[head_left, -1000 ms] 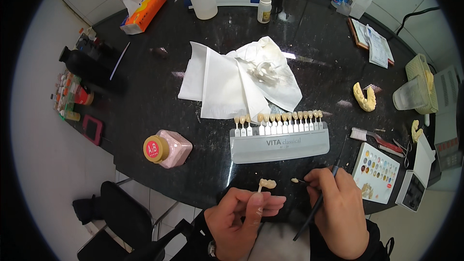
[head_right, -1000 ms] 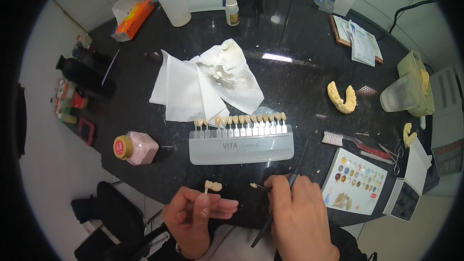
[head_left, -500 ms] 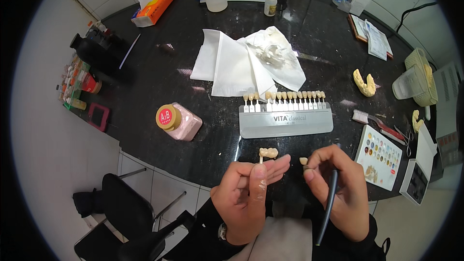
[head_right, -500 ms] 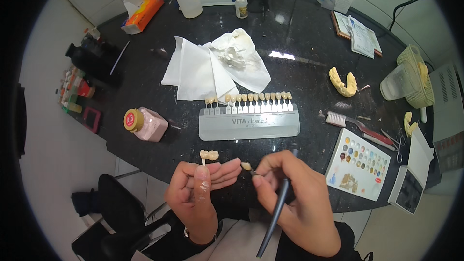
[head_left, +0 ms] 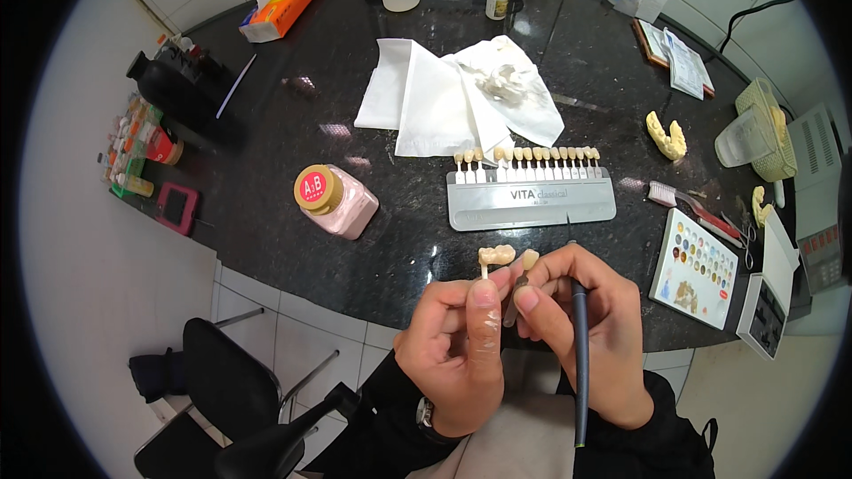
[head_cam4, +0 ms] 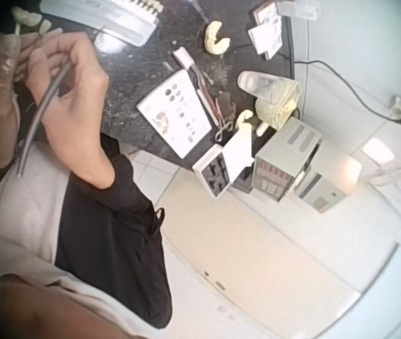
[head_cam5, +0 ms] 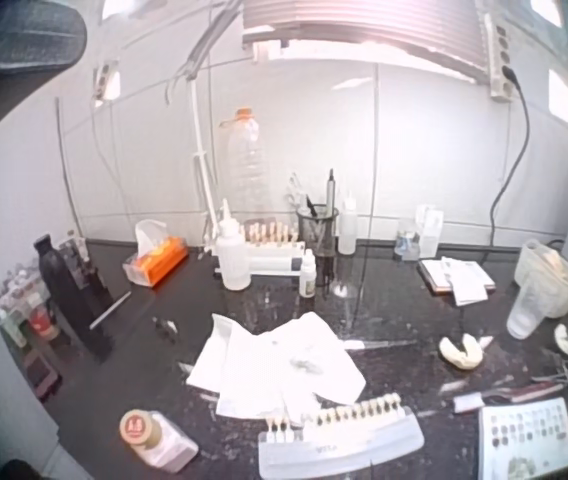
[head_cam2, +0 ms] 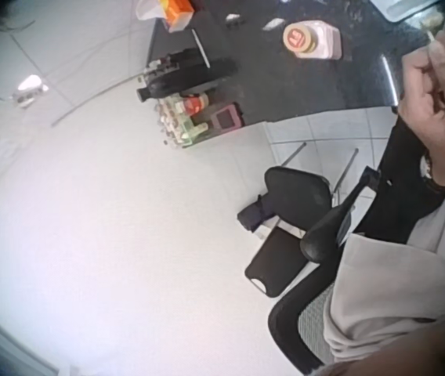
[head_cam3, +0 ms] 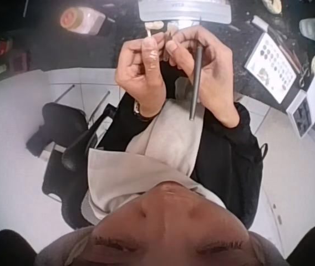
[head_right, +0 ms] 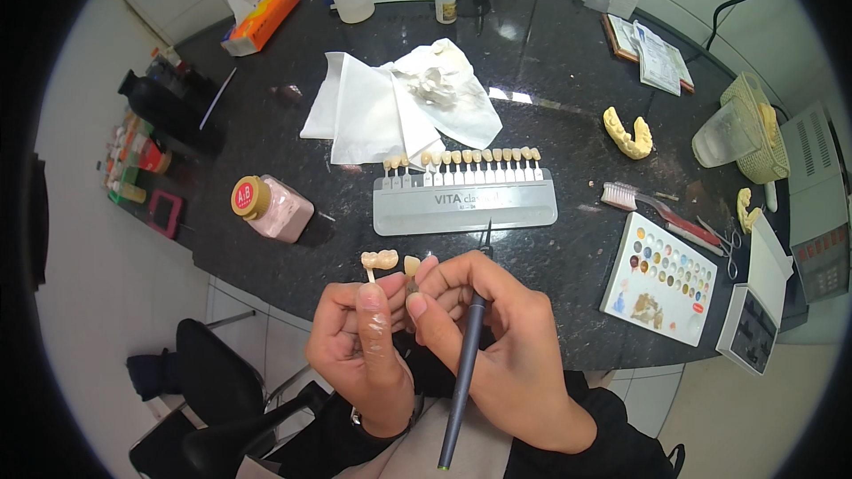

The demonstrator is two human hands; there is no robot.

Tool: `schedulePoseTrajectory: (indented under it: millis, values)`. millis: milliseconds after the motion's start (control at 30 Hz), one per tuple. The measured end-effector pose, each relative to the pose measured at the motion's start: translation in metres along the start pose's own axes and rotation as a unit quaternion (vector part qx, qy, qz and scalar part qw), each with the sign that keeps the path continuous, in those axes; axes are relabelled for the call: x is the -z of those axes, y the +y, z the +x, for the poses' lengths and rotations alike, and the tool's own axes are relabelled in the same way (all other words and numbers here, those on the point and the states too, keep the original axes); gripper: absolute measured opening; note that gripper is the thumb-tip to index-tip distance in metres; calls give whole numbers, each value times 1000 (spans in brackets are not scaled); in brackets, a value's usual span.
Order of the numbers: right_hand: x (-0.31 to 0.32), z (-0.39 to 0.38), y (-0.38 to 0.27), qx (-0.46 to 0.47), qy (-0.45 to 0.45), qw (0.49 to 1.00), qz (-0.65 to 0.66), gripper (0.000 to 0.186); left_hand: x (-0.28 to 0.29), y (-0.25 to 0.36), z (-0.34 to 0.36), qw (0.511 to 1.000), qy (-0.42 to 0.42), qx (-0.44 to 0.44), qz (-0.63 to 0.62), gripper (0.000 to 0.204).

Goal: The person applies stains to a dental bridge using a small brush, referring to a shade guide and taking pigments from a palette on a lab bench.

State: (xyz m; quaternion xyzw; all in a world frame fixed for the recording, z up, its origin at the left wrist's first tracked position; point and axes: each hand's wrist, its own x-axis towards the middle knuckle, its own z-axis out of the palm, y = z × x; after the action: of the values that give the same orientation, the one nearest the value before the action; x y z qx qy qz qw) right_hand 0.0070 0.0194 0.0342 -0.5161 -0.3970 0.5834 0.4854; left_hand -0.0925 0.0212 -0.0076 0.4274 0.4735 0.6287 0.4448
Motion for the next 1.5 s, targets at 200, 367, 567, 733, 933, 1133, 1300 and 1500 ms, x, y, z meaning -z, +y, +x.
schedulePoseTrajectory:
  millis: [200, 367, 567, 733, 933, 1133, 1300, 1500]
  values:
    - [-1, 2, -5, -18, -4, 1000, -1, 12, 2, -1, 0, 999, -3, 11, -45, 15]
    - [-2, 2, -7, -25, -1, 1000, 5, 13, 3, -2, 1, 999, -10, 2, -43, 15]
    - [-3, 5, -5, -24, -8, 1000, 4, 14, 3, -3, 2, 999, -2, 2, -35, 16]
    - [-1, 6, -4, -20, -9, 1000, 5, 13, 2, -1, 2, 1000, -4, 4, -24, 18]
    - [1, 6, -3, -17, -13, 1000, 12, 13, 1, 1, 3, 1000, -5, 17, -20, 19]
    - [3, 6, -3, -25, -15, 999, 17, 13, 3, 3, 4, 998, -22, 50, -18, 19]
    - [3, 7, -2, -27, -12, 999, 22, 13, 3, 3, 4, 999, -22, 45, 10, 22]
    - [2, 7, -2, -26, -11, 999, 25, 14, 3, 3, 4, 999, -18, 43, 15, 24]
